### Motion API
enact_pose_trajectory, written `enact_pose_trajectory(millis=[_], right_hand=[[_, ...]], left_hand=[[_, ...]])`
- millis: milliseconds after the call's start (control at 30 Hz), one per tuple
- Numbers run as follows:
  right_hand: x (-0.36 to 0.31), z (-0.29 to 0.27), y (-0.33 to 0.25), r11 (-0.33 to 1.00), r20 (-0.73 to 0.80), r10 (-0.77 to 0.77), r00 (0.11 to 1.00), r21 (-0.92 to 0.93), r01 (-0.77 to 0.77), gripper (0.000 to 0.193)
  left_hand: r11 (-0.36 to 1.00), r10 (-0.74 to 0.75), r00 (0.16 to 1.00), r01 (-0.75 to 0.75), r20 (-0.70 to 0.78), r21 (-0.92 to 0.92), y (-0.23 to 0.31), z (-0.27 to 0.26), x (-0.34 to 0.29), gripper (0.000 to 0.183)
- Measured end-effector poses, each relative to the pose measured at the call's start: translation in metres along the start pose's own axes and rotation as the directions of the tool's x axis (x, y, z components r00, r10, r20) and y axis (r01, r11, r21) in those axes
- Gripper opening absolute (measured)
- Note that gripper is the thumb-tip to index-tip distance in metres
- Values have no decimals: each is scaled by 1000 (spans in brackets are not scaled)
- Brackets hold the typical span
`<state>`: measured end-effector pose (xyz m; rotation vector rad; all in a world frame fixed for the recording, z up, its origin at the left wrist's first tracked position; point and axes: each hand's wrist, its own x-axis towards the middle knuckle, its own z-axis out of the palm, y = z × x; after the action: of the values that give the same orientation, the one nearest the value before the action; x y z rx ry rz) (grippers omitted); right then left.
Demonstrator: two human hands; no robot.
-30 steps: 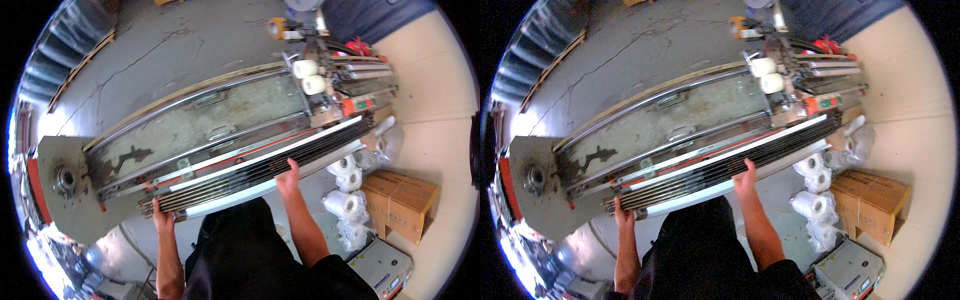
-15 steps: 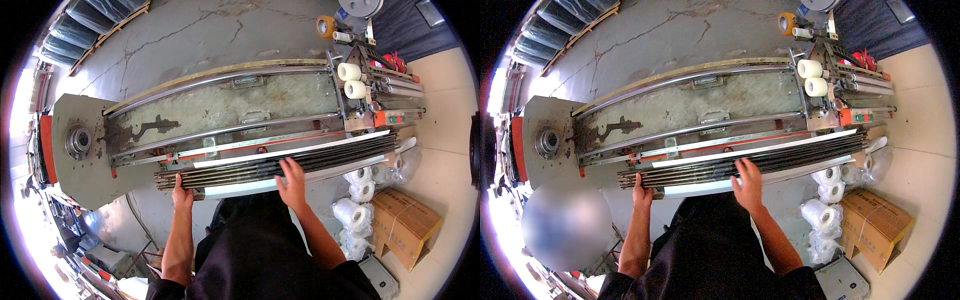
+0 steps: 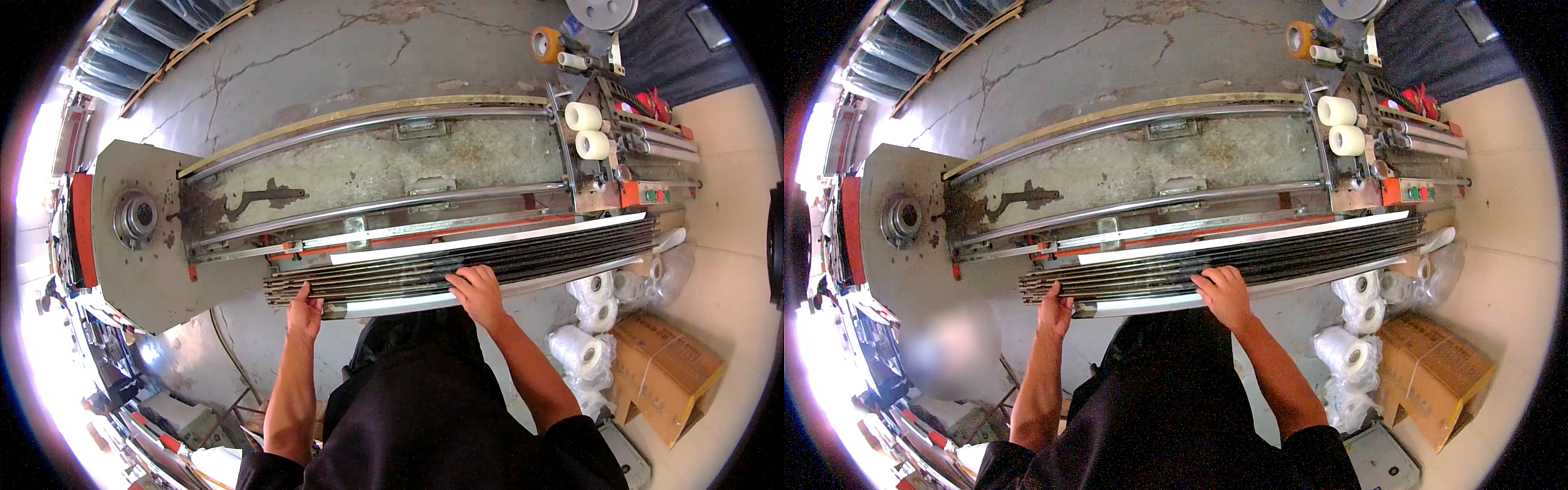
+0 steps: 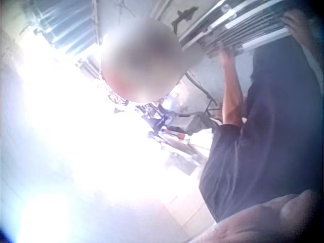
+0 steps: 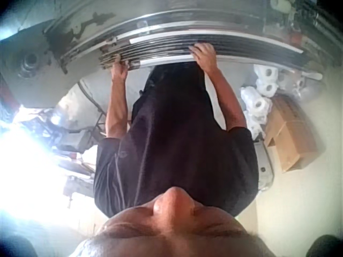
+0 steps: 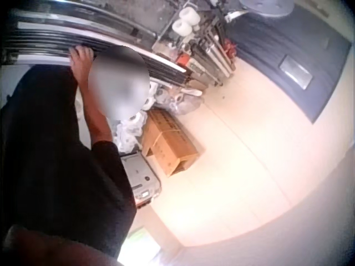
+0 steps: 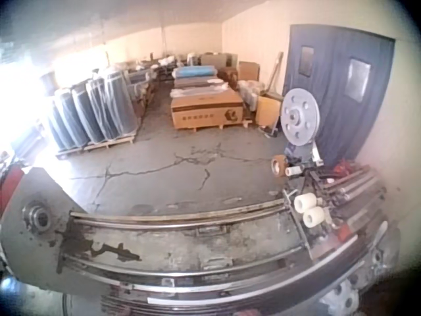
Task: The person operates a roll forming machine by feeding metal rods into the rollers and securing them with tape. They then move the rods through the machine by hand and secure them again with tape.
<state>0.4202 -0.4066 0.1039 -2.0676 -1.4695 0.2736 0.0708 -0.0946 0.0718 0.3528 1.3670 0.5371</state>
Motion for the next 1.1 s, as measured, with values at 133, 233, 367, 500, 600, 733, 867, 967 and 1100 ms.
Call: enact_pose_trajectory(millis=[133,233,367,500,600,733,867,967,1100], right_hand=[[6,3,5,986,-9,-160,987,-56,159,36],[5,5,7,974,-14,-212,977,-88,210,35],[12,-7,-7,982,-14,-185,983,-45,184,32],[20,-16,-19,996,80,-89,993,16,88,29],[17,-22,-8,995,184,-60,981,84,45,29],[14,-48,-5,989,191,-137,972,86,122,30],[23,-117,-12,984,133,-159,978,96,147,32],[36,-176,13,980,46,-197,979,5,197,28],[55,-267,84,965,-24,-249,968,-94,246,29]], left_hand=[[999,42,998,-42,55,2,-2,-13,6,21],[977,61,996,-47,-61,208,7,9,-18,21],[926,94,996,-87,1,366,22,9,-47,31],[917,151,988,-146,17,370,29,10,-63,35],[903,273,962,-249,-20,350,25,20,-74,57],[744,631,756,-527,-175,410,6,35,-97,119],[-119,934,231,-520,273,846,4,59,-111,72],[-510,748,251,-377,615,773,4,125,-137,35],[-571,601,153,-605,785,555,-17,232,-162,34]])
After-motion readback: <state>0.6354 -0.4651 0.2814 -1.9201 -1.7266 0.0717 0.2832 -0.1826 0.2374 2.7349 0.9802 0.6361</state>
